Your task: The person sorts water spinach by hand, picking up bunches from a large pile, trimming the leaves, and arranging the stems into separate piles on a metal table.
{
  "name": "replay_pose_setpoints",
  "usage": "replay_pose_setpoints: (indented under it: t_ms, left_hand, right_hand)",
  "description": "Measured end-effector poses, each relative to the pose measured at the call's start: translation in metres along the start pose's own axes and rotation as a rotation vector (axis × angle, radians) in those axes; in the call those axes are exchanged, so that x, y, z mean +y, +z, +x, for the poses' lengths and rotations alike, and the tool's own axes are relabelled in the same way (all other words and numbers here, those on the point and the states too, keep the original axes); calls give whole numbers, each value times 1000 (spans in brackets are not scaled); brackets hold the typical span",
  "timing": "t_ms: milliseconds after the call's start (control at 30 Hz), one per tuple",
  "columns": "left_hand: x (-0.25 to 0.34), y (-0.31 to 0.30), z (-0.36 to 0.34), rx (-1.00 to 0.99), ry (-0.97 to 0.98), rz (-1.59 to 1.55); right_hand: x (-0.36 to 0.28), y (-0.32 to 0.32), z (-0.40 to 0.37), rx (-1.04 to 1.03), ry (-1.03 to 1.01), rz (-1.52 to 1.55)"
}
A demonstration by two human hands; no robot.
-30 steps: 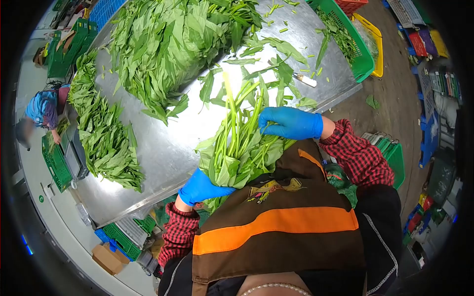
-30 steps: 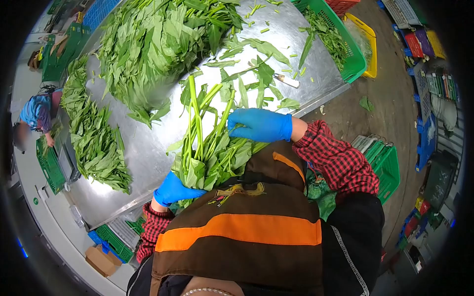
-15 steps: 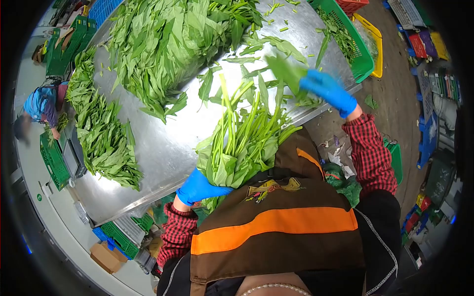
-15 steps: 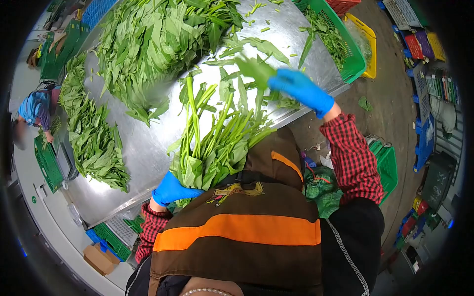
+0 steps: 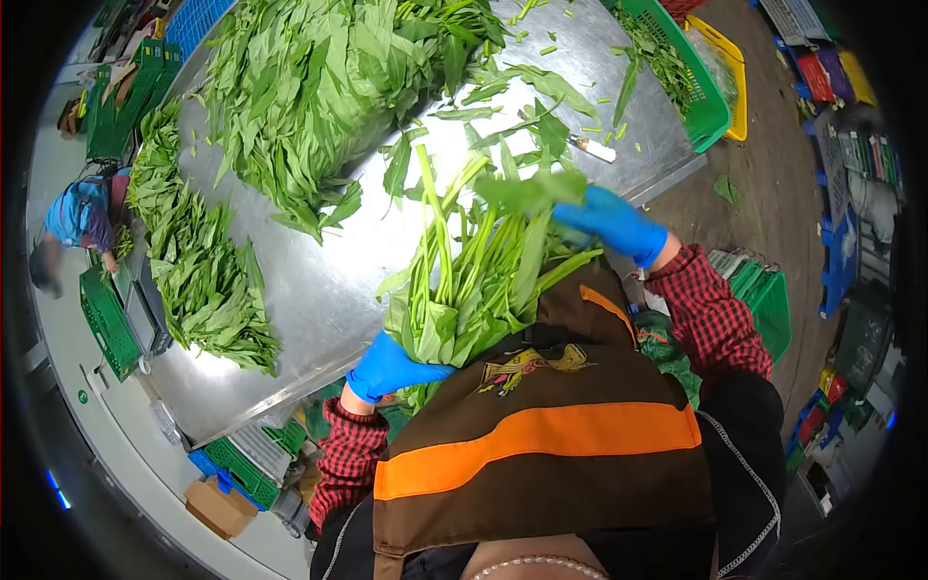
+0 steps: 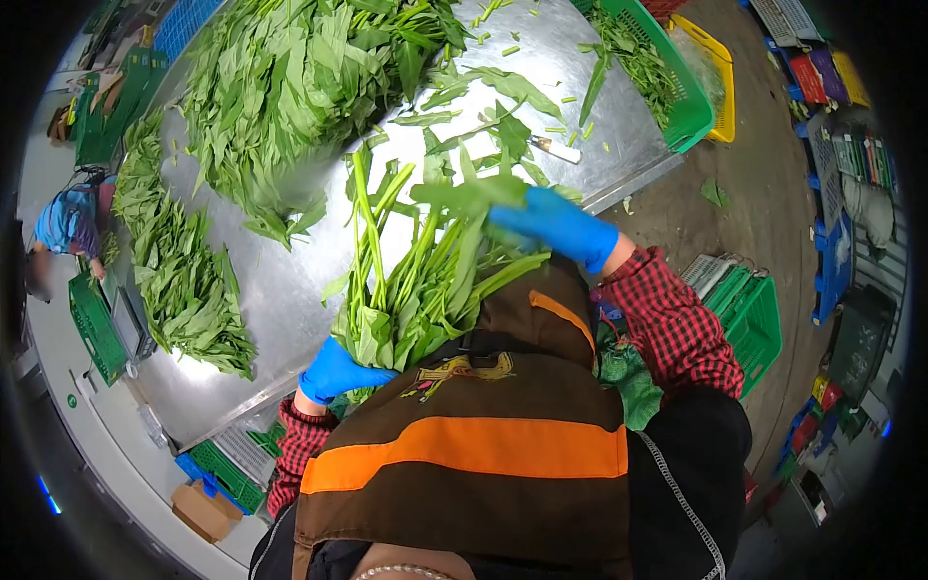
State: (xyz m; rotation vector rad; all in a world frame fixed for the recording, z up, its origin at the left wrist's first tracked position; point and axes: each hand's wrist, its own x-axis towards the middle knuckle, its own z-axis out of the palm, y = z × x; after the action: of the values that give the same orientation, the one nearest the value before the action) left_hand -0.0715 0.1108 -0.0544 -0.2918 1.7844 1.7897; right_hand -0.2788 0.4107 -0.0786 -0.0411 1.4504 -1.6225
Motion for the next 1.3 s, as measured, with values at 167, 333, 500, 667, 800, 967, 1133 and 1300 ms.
replay_pose_setpoints:
  t_ms: [167,333,500,667,800,967,1133,1300]
  left_hand:
    - [4,1,-1,-23,-24,-3]
    - [10,1,3,-32,-18,-7]
    - [5,-1,-1,-25,33,142]
    - [4,-2,-3,-15,19,139]
    - [6,-3,4,-55,74,245]
    - [6,-4,3,-43,-18,67]
    - [11,-2,5,-79,-108,-1]
    - [14,-3,5,-92,-73,60]
  right_hand:
    - [8,-94,26,215,55,115]
    - [10,-20,46,-106,61,-629]
    - [31,-36,70,197,-254,-275]
    - [3,-57,31,40,276,-417]
    - [24,-12,24,-198,316,-368]
    - [28,-4,27,-29,148,-84]
    - [27,-13,25,-171,346,-304]
    - [25,2,25,-88,148,-74]
